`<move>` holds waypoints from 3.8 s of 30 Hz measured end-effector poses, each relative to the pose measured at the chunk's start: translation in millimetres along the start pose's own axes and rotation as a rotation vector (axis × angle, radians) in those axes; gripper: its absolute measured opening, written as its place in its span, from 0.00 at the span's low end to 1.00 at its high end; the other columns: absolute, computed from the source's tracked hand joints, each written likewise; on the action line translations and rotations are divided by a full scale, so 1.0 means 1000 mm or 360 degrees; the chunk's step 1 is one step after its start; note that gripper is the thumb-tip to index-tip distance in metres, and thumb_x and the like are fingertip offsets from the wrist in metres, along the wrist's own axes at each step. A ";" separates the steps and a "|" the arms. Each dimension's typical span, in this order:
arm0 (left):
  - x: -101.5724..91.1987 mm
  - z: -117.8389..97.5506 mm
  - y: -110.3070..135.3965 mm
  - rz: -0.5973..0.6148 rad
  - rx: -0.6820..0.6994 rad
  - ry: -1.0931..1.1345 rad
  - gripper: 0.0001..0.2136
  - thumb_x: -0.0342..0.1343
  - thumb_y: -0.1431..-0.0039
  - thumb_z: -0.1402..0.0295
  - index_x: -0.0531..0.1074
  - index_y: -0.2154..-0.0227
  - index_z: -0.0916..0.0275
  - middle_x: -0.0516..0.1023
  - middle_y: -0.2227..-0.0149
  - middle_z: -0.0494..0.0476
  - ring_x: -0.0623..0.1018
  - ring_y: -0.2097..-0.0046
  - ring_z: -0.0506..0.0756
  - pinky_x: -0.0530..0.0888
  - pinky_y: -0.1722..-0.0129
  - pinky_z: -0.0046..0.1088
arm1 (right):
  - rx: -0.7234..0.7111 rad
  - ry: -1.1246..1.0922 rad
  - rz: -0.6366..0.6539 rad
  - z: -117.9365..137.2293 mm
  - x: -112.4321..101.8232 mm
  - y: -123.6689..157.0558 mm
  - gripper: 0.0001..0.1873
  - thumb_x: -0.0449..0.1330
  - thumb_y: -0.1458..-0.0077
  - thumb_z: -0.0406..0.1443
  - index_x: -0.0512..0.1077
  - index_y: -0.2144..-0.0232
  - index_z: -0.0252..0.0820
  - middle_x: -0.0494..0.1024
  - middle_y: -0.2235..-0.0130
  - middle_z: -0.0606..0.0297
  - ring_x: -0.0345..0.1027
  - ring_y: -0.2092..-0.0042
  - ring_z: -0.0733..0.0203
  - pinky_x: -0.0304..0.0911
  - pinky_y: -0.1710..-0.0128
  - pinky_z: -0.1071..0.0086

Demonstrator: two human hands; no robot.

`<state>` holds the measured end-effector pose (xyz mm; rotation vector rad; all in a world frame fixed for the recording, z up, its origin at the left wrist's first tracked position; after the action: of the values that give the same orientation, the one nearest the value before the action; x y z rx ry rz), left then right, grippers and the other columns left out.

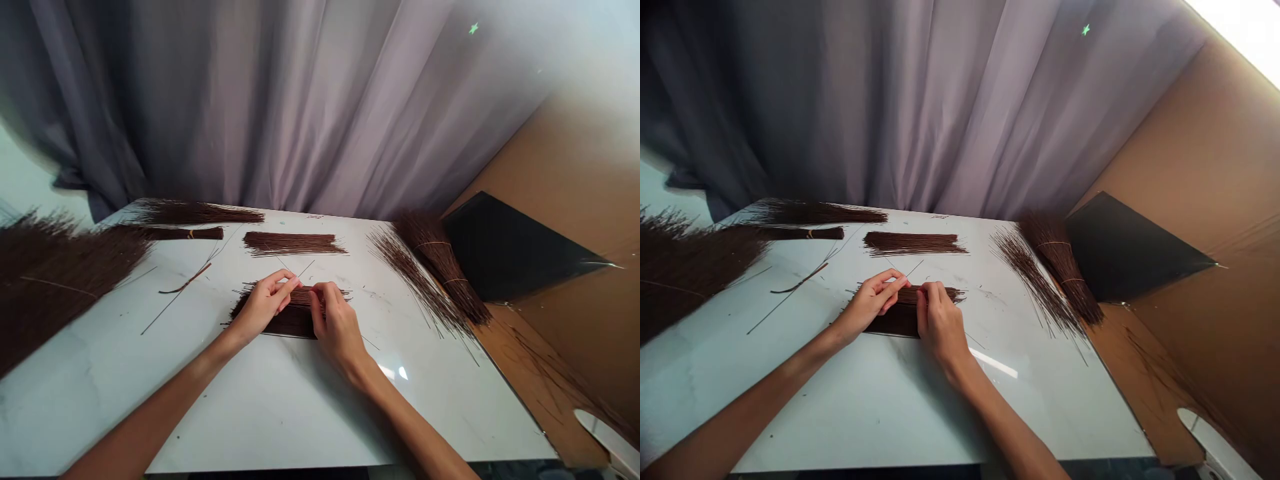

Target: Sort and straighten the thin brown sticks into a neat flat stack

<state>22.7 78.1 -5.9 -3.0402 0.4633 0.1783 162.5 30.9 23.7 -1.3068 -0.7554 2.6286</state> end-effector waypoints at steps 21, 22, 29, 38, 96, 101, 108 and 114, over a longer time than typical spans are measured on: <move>0.005 0.004 0.001 0.0046 -0.0063 0.0143 0.16 0.54 0.33 0.51 0.71 0.66 0.59 0.65 0.76 0.45 0.57 0.79 0.45 0.53 0.81 0.20 | -0.0013 -0.0033 0.0026 0.002 0.004 -0.002 0.10 0.45 0.28 0.36 0.65 0.60 0.44 0.74 0.61 0.61 0.69 0.67 0.61 0.62 0.68 0.68; 0.006 0.005 0.000 0.0055 -0.0060 0.0160 0.16 0.54 0.33 0.51 0.71 0.66 0.59 0.65 0.77 0.45 0.57 0.79 0.45 0.52 0.81 0.20 | -0.0018 -0.0038 0.0028 0.002 0.004 -0.002 0.11 0.45 0.28 0.36 0.65 0.60 0.44 0.74 0.61 0.61 0.69 0.66 0.61 0.63 0.68 0.69; 0.012 0.008 -0.003 0.0118 -0.0004 0.0152 0.16 0.54 0.33 0.52 0.72 0.64 0.61 0.67 0.81 0.45 0.56 0.81 0.45 0.51 0.81 0.21 | -0.0012 -0.0018 0.0068 0.001 0.006 -0.002 0.12 0.44 0.28 0.37 0.66 0.60 0.43 0.73 0.62 0.62 0.68 0.67 0.62 0.62 0.68 0.70; 0.010 0.002 0.001 0.0089 -0.0037 0.0110 0.15 0.53 0.32 0.52 0.72 0.64 0.60 0.68 0.79 0.46 0.59 0.79 0.46 0.55 0.79 0.21 | 0.0001 -0.0022 0.0074 -0.001 0.008 -0.001 0.11 0.45 0.28 0.35 0.66 0.60 0.44 0.73 0.62 0.62 0.69 0.66 0.61 0.62 0.68 0.70; 0.046 -0.003 0.027 0.0609 -0.0157 -0.0405 0.14 0.53 0.34 0.60 0.70 0.74 0.61 0.69 0.77 0.48 0.63 0.75 0.50 0.57 0.76 0.25 | -0.0288 -0.0627 0.0736 -0.024 -0.030 -0.029 0.11 0.56 0.32 0.39 0.72 0.66 0.42 0.75 0.64 0.65 0.67 0.64 0.62 0.61 0.64 0.69; 0.016 0.001 0.009 0.0176 -0.0109 -0.0324 0.16 0.52 0.34 0.57 0.71 0.73 0.61 0.68 0.77 0.48 0.61 0.75 0.49 0.56 0.76 0.25 | -0.0319 -0.0608 0.0862 -0.019 -0.028 -0.005 0.09 0.54 0.31 0.37 0.72 0.64 0.43 0.74 0.65 0.65 0.66 0.65 0.63 0.61 0.64 0.70; 0.021 -0.006 0.017 0.0295 -0.0268 0.0091 0.16 0.53 0.32 0.56 0.72 0.70 0.62 0.68 0.76 0.48 0.59 0.76 0.47 0.54 0.77 0.23 | -0.0166 -0.0649 0.0855 -0.048 -0.023 -0.008 0.11 0.57 0.32 0.40 0.72 0.66 0.41 0.75 0.64 0.64 0.66 0.65 0.63 0.58 0.70 0.72; 0.024 -0.008 0.016 0.0269 -0.0225 0.0052 0.17 0.53 0.31 0.54 0.73 0.69 0.62 0.68 0.78 0.47 0.59 0.77 0.46 0.55 0.78 0.22 | -0.0276 -0.0490 0.0760 -0.043 -0.029 -0.009 0.10 0.55 0.31 0.37 0.72 0.65 0.42 0.74 0.65 0.64 0.64 0.65 0.63 0.59 0.65 0.69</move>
<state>41.5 54.9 -1.3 -3.1438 0.7420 0.1765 212.4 45.8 27.0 -1.2686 -0.8086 3.2666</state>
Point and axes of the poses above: each hand's wrist, its own y-axis away from the middle knuckle, its own x-axis out of the palm, z = x × y, the point moved 8 cm from there along -y, towards the middle knuckle
